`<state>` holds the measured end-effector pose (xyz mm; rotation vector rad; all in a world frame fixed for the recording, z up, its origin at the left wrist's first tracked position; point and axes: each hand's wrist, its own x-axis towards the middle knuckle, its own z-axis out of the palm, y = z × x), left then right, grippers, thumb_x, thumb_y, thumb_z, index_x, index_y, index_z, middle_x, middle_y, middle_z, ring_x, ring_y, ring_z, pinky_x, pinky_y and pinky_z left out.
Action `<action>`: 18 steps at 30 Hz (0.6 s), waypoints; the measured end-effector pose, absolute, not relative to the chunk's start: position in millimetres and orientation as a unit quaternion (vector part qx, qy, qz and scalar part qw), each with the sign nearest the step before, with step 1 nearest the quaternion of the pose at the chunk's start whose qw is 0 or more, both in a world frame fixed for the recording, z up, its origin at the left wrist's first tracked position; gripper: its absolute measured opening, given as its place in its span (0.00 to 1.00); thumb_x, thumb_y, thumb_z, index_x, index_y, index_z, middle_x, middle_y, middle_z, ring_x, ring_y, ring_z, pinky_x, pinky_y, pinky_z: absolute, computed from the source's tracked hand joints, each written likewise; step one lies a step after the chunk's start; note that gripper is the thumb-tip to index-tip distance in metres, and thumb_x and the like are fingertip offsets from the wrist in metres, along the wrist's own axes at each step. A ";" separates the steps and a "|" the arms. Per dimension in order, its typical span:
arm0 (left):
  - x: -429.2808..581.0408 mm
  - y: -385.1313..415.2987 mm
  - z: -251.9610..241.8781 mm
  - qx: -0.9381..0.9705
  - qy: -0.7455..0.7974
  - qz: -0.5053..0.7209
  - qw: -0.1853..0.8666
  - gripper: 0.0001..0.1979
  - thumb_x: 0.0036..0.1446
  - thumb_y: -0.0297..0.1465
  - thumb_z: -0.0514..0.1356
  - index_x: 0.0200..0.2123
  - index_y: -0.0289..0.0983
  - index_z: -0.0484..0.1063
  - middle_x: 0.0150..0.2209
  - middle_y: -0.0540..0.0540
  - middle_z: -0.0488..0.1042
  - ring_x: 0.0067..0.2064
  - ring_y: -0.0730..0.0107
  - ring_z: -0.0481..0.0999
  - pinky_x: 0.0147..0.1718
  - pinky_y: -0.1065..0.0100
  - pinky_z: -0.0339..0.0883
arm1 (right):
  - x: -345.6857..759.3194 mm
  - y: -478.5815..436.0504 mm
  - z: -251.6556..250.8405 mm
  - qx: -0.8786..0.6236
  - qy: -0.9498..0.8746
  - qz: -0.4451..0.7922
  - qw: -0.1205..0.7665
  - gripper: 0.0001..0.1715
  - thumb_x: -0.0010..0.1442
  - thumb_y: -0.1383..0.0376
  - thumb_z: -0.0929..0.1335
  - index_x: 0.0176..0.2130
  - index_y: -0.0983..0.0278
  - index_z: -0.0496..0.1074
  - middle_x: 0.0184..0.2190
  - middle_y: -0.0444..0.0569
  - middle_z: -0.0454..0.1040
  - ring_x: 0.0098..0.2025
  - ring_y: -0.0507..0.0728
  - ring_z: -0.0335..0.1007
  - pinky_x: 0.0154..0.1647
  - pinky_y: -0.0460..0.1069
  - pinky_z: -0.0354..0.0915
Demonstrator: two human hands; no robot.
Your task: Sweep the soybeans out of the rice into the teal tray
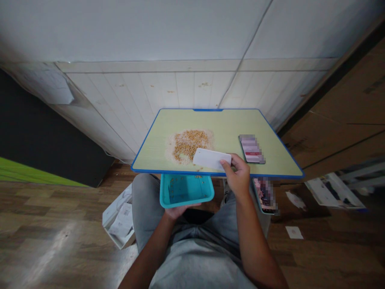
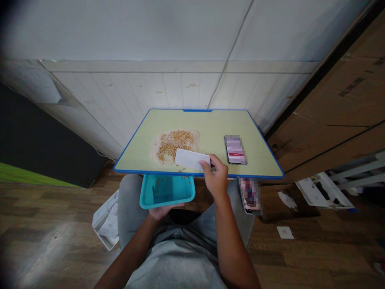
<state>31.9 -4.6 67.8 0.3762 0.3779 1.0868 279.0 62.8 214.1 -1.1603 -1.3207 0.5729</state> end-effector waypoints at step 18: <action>30.3 -1.7 60.6 0.195 0.077 0.492 0.845 0.39 0.68 0.65 0.45 0.69 0.54 0.74 0.78 0.45 0.63 0.76 0.26 0.62 0.64 0.20 0.63 | 273.6 60.7 210.2 -0.495 -0.526 0.256 0.642 0.13 0.62 0.54 0.74 0.37 0.62 0.79 0.29 0.44 0.79 0.32 0.56 0.73 0.34 0.48 0.68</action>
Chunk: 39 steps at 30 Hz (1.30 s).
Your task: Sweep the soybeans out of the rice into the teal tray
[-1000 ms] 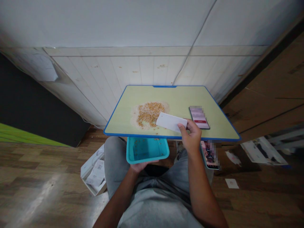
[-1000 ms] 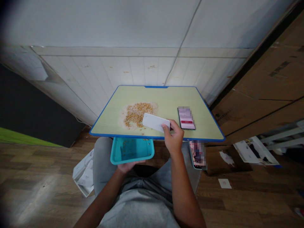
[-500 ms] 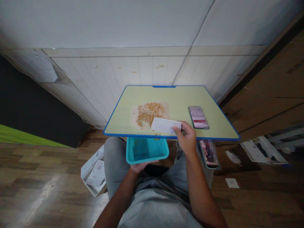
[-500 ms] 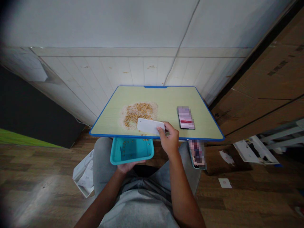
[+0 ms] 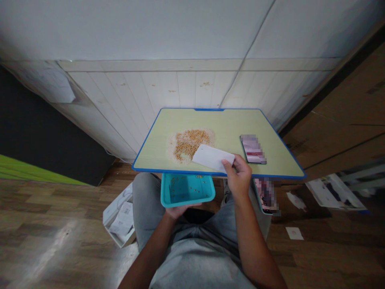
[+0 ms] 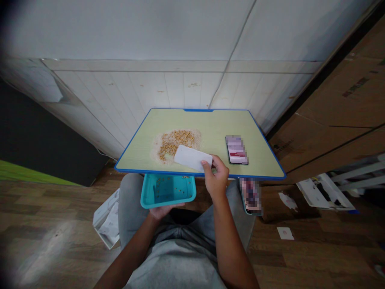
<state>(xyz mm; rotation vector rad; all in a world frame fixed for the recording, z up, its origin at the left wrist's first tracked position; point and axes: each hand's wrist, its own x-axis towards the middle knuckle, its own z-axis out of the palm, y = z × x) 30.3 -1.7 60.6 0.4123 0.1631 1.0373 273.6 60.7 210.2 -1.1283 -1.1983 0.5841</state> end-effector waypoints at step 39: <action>37.5 -3.1 67.6 0.173 0.154 0.498 0.835 0.41 0.66 0.67 0.47 0.66 0.50 0.77 0.75 0.43 0.68 0.76 0.22 0.61 0.58 0.24 0.72 | 261.4 53.7 212.3 -0.457 -0.603 0.261 0.600 0.09 0.63 0.58 0.73 0.36 0.61 0.79 0.26 0.42 0.76 0.29 0.54 0.71 0.31 0.47 0.66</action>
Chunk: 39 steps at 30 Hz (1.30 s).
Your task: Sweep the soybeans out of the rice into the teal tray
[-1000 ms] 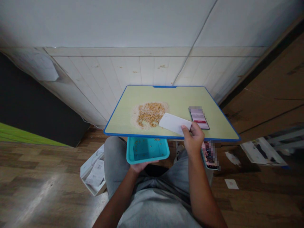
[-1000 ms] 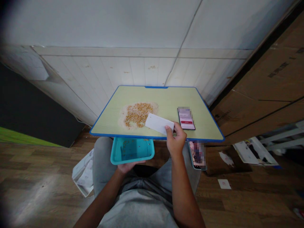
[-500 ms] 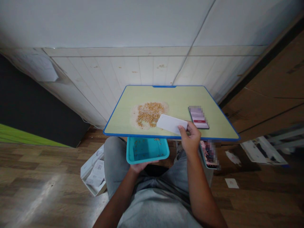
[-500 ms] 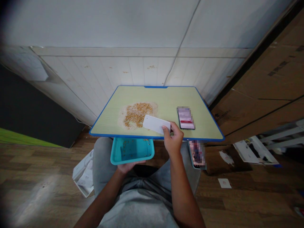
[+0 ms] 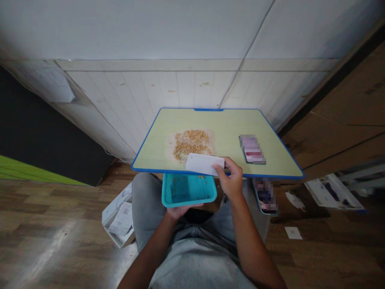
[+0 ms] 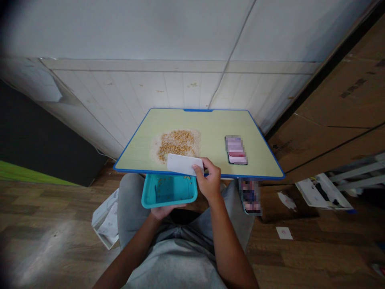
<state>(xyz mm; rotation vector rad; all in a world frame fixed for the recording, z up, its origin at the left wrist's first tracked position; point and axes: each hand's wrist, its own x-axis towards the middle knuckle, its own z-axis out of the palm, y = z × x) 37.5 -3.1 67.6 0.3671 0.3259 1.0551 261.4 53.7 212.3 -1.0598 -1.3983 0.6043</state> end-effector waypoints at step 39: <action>42.2 -3.5 76.7 0.166 0.170 0.484 0.842 0.42 0.68 0.65 0.37 0.64 0.54 0.79 0.75 0.50 0.69 0.77 0.17 0.55 0.60 0.18 0.63 | 263.9 63.7 209.9 -0.503 -0.560 0.263 0.604 0.13 0.64 0.55 0.72 0.39 0.62 0.79 0.28 0.43 0.77 0.30 0.55 0.71 0.33 0.48 0.66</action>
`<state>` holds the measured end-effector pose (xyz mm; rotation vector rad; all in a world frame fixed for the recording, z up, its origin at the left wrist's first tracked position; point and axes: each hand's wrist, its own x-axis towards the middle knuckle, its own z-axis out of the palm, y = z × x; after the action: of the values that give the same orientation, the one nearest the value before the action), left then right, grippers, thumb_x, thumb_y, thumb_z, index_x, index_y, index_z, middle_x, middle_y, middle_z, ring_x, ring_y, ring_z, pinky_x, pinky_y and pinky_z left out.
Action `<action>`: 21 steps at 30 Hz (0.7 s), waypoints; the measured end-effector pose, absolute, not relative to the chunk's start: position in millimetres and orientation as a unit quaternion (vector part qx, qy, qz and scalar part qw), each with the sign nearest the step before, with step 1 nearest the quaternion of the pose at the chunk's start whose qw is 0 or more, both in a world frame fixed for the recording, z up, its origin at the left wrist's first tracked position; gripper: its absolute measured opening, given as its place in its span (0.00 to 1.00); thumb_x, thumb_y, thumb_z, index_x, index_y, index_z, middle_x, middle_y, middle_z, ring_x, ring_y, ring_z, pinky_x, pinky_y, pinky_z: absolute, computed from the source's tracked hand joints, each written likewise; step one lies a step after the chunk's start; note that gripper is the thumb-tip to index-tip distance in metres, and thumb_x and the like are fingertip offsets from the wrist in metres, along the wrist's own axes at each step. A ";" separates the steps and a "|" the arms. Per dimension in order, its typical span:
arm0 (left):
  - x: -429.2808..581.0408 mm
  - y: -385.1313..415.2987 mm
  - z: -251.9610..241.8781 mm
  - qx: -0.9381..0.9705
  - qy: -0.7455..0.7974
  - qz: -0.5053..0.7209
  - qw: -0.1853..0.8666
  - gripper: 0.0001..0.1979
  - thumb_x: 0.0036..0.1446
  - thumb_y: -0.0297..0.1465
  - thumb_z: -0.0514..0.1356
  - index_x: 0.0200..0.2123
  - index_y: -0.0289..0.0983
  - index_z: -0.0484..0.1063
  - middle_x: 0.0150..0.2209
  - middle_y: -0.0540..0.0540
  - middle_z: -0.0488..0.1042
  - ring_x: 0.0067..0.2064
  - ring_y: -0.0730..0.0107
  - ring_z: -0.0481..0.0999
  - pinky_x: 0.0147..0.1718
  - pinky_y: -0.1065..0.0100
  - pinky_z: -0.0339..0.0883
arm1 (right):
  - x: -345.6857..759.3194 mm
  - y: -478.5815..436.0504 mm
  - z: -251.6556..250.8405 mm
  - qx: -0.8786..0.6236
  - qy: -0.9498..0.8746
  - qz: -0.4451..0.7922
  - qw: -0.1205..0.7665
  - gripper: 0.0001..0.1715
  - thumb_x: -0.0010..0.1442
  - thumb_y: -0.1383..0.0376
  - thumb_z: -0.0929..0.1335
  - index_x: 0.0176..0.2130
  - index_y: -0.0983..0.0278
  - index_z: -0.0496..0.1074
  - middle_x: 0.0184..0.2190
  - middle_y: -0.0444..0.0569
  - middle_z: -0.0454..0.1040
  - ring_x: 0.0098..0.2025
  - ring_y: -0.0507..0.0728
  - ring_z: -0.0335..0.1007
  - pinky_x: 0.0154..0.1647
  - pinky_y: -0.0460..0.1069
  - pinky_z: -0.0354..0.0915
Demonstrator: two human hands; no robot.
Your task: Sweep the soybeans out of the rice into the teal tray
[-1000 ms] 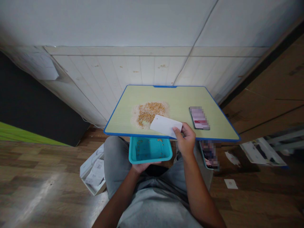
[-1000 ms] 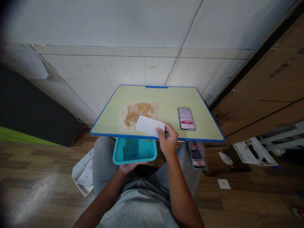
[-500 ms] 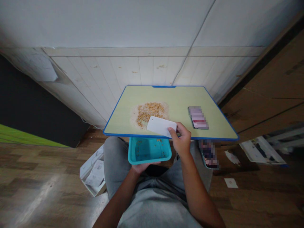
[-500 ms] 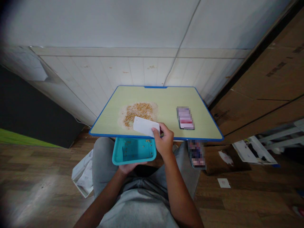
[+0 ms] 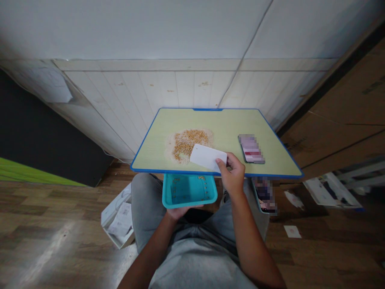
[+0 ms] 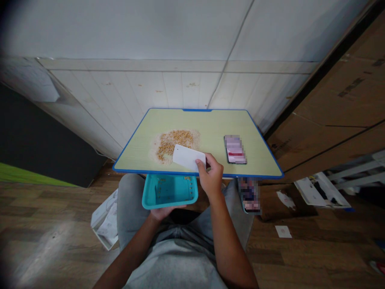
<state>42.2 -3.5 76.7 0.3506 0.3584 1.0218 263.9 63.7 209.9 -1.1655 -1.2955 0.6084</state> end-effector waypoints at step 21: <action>40.3 -2.6 72.1 0.179 0.116 0.476 0.853 0.41 0.69 0.65 0.40 0.68 0.53 0.75 0.79 0.46 0.60 0.79 0.21 0.52 0.64 0.15 0.56 | 262.3 65.0 214.9 -0.504 -0.558 0.240 0.613 0.13 0.65 0.55 0.72 0.39 0.62 0.79 0.29 0.44 0.79 0.31 0.56 0.73 0.34 0.49 0.67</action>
<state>40.3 -2.6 72.1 0.3756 0.2446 1.0020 262.3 65.0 214.9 -1.1628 -1.2873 0.5535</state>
